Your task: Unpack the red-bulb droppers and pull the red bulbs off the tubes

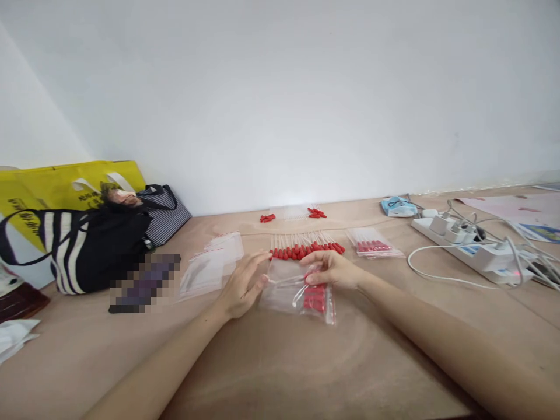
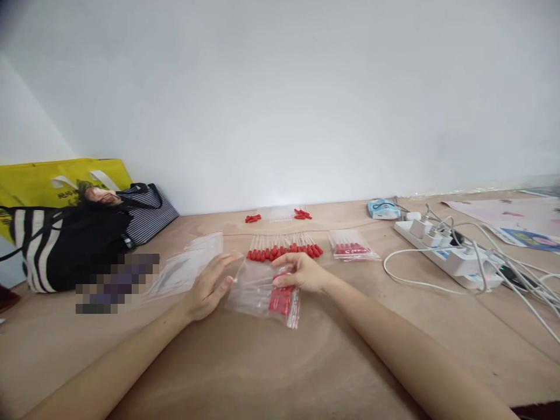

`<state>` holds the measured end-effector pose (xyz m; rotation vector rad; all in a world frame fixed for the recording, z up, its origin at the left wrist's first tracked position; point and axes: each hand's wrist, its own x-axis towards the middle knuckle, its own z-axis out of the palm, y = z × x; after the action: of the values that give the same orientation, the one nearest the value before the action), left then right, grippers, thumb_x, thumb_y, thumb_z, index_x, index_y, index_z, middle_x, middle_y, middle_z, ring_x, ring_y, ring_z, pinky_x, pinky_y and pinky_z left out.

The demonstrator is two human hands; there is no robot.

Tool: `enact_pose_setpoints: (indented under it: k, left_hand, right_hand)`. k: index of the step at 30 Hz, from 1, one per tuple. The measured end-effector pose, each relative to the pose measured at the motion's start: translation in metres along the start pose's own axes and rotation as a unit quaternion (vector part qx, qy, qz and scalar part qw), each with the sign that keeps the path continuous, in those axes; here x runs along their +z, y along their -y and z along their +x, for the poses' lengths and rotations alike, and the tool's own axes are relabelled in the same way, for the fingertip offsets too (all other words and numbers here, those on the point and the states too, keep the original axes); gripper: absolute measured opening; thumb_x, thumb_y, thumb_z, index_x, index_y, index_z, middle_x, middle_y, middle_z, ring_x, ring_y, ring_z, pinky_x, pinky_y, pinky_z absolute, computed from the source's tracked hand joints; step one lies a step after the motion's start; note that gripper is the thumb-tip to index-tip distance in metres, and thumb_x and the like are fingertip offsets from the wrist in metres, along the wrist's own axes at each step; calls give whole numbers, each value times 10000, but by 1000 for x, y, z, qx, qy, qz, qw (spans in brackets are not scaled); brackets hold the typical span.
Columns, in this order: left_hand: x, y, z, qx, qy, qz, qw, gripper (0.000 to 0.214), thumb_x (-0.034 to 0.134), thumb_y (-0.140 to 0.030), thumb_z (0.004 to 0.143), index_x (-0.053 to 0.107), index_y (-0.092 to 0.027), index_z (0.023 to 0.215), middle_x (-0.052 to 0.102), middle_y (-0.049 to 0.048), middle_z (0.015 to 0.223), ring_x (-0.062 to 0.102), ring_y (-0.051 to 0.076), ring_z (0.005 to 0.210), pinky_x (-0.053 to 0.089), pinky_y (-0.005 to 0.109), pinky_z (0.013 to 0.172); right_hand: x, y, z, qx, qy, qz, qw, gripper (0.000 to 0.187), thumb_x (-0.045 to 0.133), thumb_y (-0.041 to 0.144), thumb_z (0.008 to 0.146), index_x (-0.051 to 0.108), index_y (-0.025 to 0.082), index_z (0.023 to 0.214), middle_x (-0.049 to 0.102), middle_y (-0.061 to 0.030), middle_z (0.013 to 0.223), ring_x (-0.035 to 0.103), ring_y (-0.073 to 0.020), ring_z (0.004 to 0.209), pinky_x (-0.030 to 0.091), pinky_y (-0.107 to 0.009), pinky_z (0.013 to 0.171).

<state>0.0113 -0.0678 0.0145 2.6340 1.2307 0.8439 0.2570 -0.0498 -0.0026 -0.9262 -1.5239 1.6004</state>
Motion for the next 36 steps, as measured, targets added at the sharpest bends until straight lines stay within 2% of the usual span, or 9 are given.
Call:
enact_pose_setpoints:
  k: [4,7,10,12,16,22,27,30,36]
  left_hand:
    - [6,-11,-2,38,93,-8,995,400,463,-393,797,482,-234,1163,441,55,1270,355,230,1198,235,421,1032]
    - [14,-9,-4,-1,138,-22,990,413,451,-410,805,479,-235,1177,442,61,1279,354,223,1208,227,435,1034]
    - [19,-3,-6,-66,148,-41,986,411,429,-433,813,504,-223,1159,436,76,1286,383,226,1191,296,424,999]
    - [19,-2,-7,-84,140,-40,986,402,428,-438,812,525,-220,1135,455,78,1270,396,227,1182,305,426,992]
    - [17,-9,-7,-59,118,-33,991,399,417,-429,820,511,-226,1151,456,66,1270,356,222,1211,293,422,1004]
    - [23,-23,2,57,174,-42,982,517,499,-442,770,418,-234,1236,387,61,1324,299,228,1244,248,421,1031]
    - [29,-21,5,35,174,-68,982,497,460,-425,798,395,-228,1249,380,65,1328,352,207,1216,323,376,995]
    - [30,-19,3,16,162,-73,984,473,460,-423,799,416,-238,1232,390,55,1322,380,204,1197,332,370,991]
    - [28,-20,2,-2,165,-80,983,436,447,-408,815,447,-224,1210,407,58,1309,395,190,1183,335,354,989]
  right_hand:
    - [21,-18,16,9,13,-46,999,554,777,264,431,555,137,922,557,58,612,539,-80,529,452,-235,554]
    - [21,-24,20,-54,-83,-135,986,412,719,299,535,561,138,881,599,-7,745,561,-109,636,462,-265,626]
    - [14,-27,11,-118,-193,-257,940,172,597,298,670,581,157,768,610,-34,773,557,-127,680,457,-275,647]
    - [8,-27,1,-121,-225,-316,914,121,536,276,708,584,166,696,606,-27,707,543,-128,637,448,-269,607]
    - [3,-29,-16,-99,-194,-374,901,135,516,257,711,604,175,648,592,-14,653,506,-114,564,418,-249,542]
    - [5,-31,-19,-97,-113,-360,921,112,533,234,706,638,194,705,572,9,642,501,-100,577,403,-227,549]
    - [7,-29,-20,-107,-104,-331,932,82,583,249,680,626,191,719,561,14,650,493,-96,581,396,-223,552]
    - [10,-26,-23,-154,-114,-379,905,62,611,249,667,616,203,708,558,17,636,499,-112,621,381,-252,609]
    - [16,-20,-27,-249,-125,-521,807,48,577,225,717,594,206,676,574,8,656,478,-131,688,287,-284,664]
